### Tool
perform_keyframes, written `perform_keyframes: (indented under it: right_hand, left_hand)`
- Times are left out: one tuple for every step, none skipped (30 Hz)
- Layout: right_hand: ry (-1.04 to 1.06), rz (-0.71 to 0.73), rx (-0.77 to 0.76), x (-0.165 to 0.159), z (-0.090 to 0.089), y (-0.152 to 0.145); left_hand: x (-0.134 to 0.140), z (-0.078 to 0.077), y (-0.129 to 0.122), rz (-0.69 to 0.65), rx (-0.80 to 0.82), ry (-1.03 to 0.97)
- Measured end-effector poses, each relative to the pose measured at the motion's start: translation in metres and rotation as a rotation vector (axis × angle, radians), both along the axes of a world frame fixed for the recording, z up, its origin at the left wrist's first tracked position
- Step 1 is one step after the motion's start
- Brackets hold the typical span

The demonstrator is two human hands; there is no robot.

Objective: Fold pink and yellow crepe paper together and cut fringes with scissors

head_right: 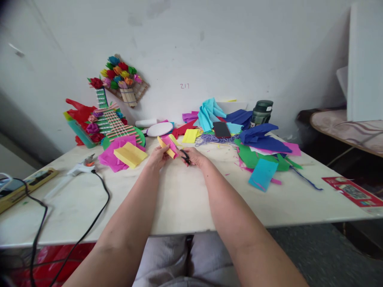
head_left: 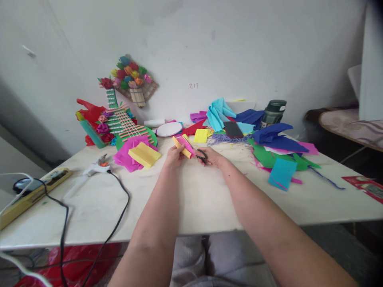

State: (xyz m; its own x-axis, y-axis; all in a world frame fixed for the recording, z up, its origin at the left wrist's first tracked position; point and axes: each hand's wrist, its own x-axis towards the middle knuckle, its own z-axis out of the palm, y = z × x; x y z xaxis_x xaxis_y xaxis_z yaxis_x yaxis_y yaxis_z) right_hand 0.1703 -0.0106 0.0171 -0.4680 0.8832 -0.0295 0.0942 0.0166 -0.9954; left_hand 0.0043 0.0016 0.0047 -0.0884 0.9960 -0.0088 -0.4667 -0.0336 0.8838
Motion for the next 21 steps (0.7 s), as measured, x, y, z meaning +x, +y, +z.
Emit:
perform_keyframes:
  right_hand:
    - [-0.004,-0.003,-0.003,-0.0005,0.001,-0.0008]
    - [-0.006,-0.007,-0.005,-0.0011,0.0019,-0.0017]
    - [-0.008,-0.012,-0.006,-0.0016,0.0029,-0.0025]
    - [-0.01,-0.015,-0.005,-0.0021,0.0036,-0.0031]
    - [-0.014,-0.017,-0.002,-0.0025,0.0039,-0.0035]
    - [-0.019,-0.019,0.0,-0.0029,0.0039,-0.0035]
    - [-0.024,-0.019,0.003,-0.0031,0.0034,-0.0032]
    - [-0.031,-0.019,0.006,-0.0032,0.0025,-0.0026]
    - [-0.036,-0.018,0.01,-0.0033,0.0013,-0.0017]
    - [-0.04,-0.018,0.015,-0.0033,0.0,-0.0007]
    - [-0.042,-0.019,0.02,-0.0032,-0.0012,0.0002]
    - [-0.043,-0.019,0.025,-0.003,-0.0023,0.001]
    - [-0.042,-0.018,0.028,-0.0028,-0.0031,0.0015]
    - [-0.04,-0.015,0.028,-0.0024,-0.0034,0.0017]
    - [-0.037,-0.009,0.026,-0.0018,-0.0034,0.0017]
    - [-0.031,0.0,0.024,-0.001,-0.0031,0.0015]
    - [-0.021,0.012,0.021,-0.0002,-0.0027,0.0012]
    - [-0.008,0.027,0.019,0.0008,-0.0022,0.001]
    - [0.004,0.039,0.017,0.0017,-0.0017,0.0008]
    - [0.015,0.052,0.015,0.0024,-0.0014,0.0008]
    - [0.021,0.06,0.014,0.003,-0.0013,0.0009]
  left_hand:
    - [-0.0006,-0.0004,0.0005,-0.004,0.003,-0.003]
    - [-0.0011,-0.0007,0.0009,-0.005,0.004,-0.005]
    - [-0.0015,-0.0009,0.0012,-0.003,0.003,-0.007]
    - [-0.0018,-0.0008,0.0013,0.002,0.0,-0.008]
    - [-0.0021,-0.0007,0.0012,0.007,-0.001,-0.009]
    - [-0.0023,-0.0004,0.001,0.011,-0.002,-0.01]
    - [-0.0024,-0.0001,0.0007,0.012,-0.002,-0.011]
    - [-0.0025,0.0002,0.0003,0.011,0.001,-0.011]
    - [-0.0027,0.0004,-0.0001,0.009,0.004,-0.01]
    - [-0.0029,0.0006,-0.0004,0.008,0.008,-0.008]
    - [-0.0032,0.0006,-0.0006,0.007,0.01,-0.006]
    - [-0.0035,0.0005,-0.0007,0.005,0.012,-0.004]
    - [-0.004,0.0003,-0.0006,0.003,0.014,-0.003]
    - [-0.0045,0.0,-0.0003,0.002,0.013,-0.002]
    - [-0.0049,-0.0003,0.0,0.001,0.011,-0.003]
    - [-0.0054,-0.0005,0.0003,-0.001,0.009,-0.004]
    - [-0.0057,-0.0007,0.0005,-0.004,0.006,-0.004]
    - [-0.0059,-0.0007,0.0005,-0.008,0.005,-0.005]
    - [-0.0058,-0.0005,0.0003,-0.015,0.004,-0.005]
    - [-0.0054,-0.0001,-0.0003,-0.021,0.004,-0.007]
    - [-0.0047,0.0004,-0.001,-0.027,0.004,-0.008]
